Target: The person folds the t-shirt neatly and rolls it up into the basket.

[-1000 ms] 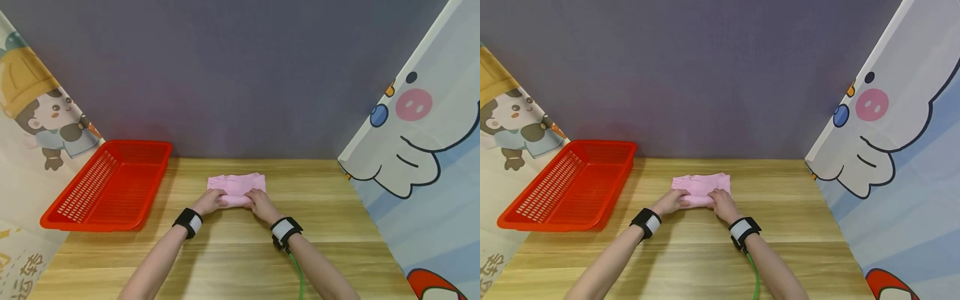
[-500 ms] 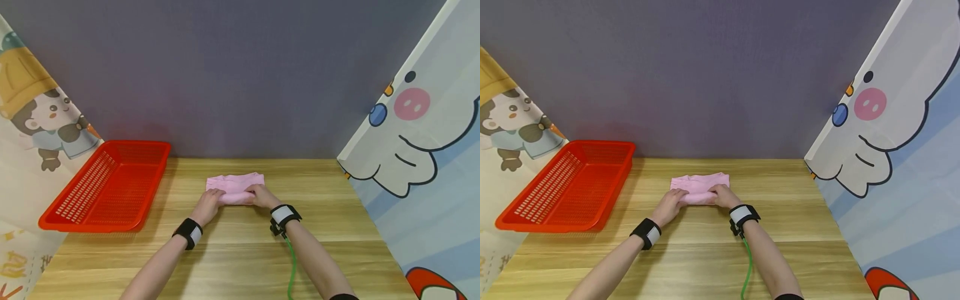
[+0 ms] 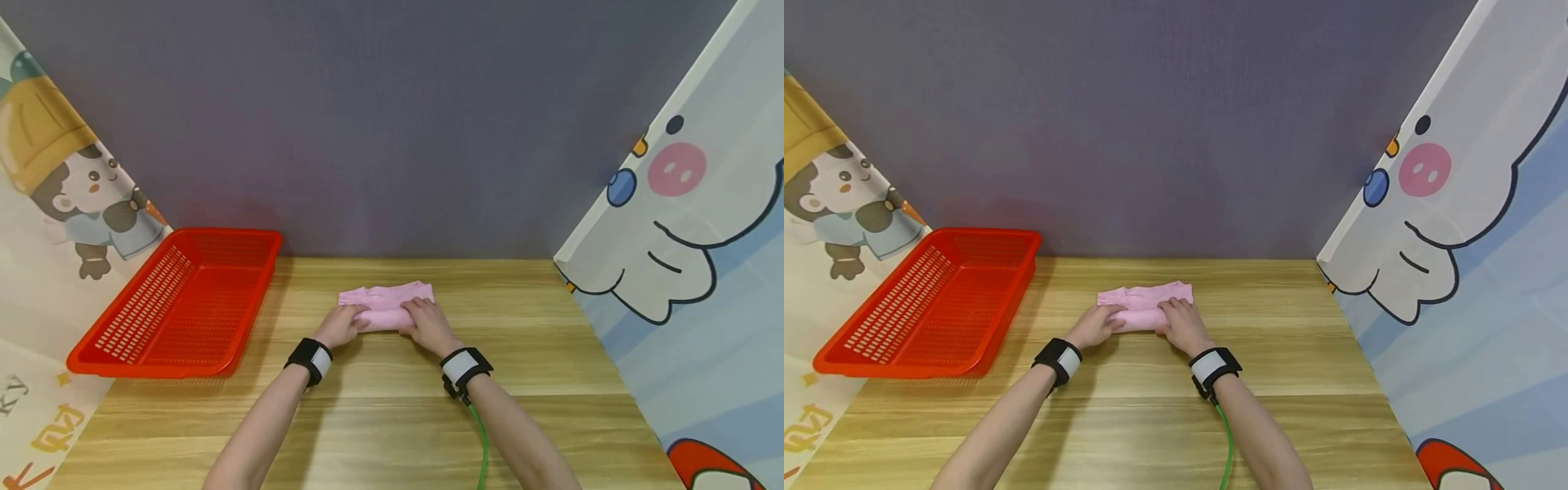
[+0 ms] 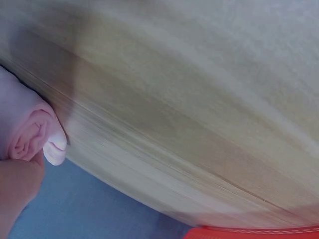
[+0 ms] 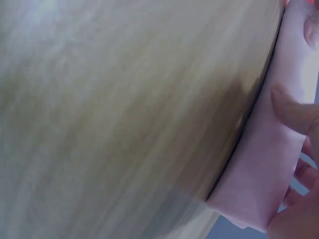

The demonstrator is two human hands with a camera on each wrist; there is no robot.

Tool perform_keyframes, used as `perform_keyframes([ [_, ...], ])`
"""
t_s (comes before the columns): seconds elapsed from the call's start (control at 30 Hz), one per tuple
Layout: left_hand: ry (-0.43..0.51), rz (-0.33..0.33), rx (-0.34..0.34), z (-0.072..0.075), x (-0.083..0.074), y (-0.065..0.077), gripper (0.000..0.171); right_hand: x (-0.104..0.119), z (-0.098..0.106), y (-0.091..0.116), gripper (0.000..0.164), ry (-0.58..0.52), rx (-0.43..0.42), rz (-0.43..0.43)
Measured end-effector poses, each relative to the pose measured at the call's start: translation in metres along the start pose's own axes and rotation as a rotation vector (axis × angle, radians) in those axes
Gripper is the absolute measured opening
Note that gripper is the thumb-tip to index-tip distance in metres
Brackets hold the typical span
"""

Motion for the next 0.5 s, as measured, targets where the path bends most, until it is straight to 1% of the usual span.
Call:
perform_keyframes([
  [0.13, -0.033, 0.027, 0.019, 0.0006, 0.0025, -0.0016, 0.029, -0.0007, -0.0004, 0.0007, 0.039, -0.047, -0.044, 0.009],
  [0.23, -0.039, 0.052, 0.031, 0.0003, 0.0041, -0.0022, 0.029, -0.0009, 0.0003, 0.0006, 0.036, -0.076, -0.036, 0.001],
  [0.33, -0.022, 0.071, 0.030, 0.0003, 0.0037, -0.0025, 0.029, -0.0013, 0.0010, -0.0005, 0.034, -0.090, -0.014, -0.003],
  [0.4, -0.026, 0.067, 0.019, -0.0004, 0.0032, -0.0019, 0.030, -0.0018, 0.0008, -0.0020, 0.032, -0.094, -0.004, 0.000],
  [0.43, -0.048, 0.053, 0.011, -0.0013, 0.0032, -0.0012, 0.031, -0.0022, 0.0008, -0.0031, 0.031, -0.100, 0.002, 0.003],
  [0.5, -0.128, 0.016, -0.009, -0.0040, 0.0038, 0.0008, 0.034, -0.0037, 0.0000, -0.0057, 0.028, -0.099, 0.014, 0.011],
])
Point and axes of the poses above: each hand's wrist, its own y-axis away from the middle knuckle, its own z-axis out of the back of the hand, x = y × z, the point moved 1 cm from there along -y, towards the middle knuckle, and after that the axes turned 14 degrees about y, right-handed, at the moved point
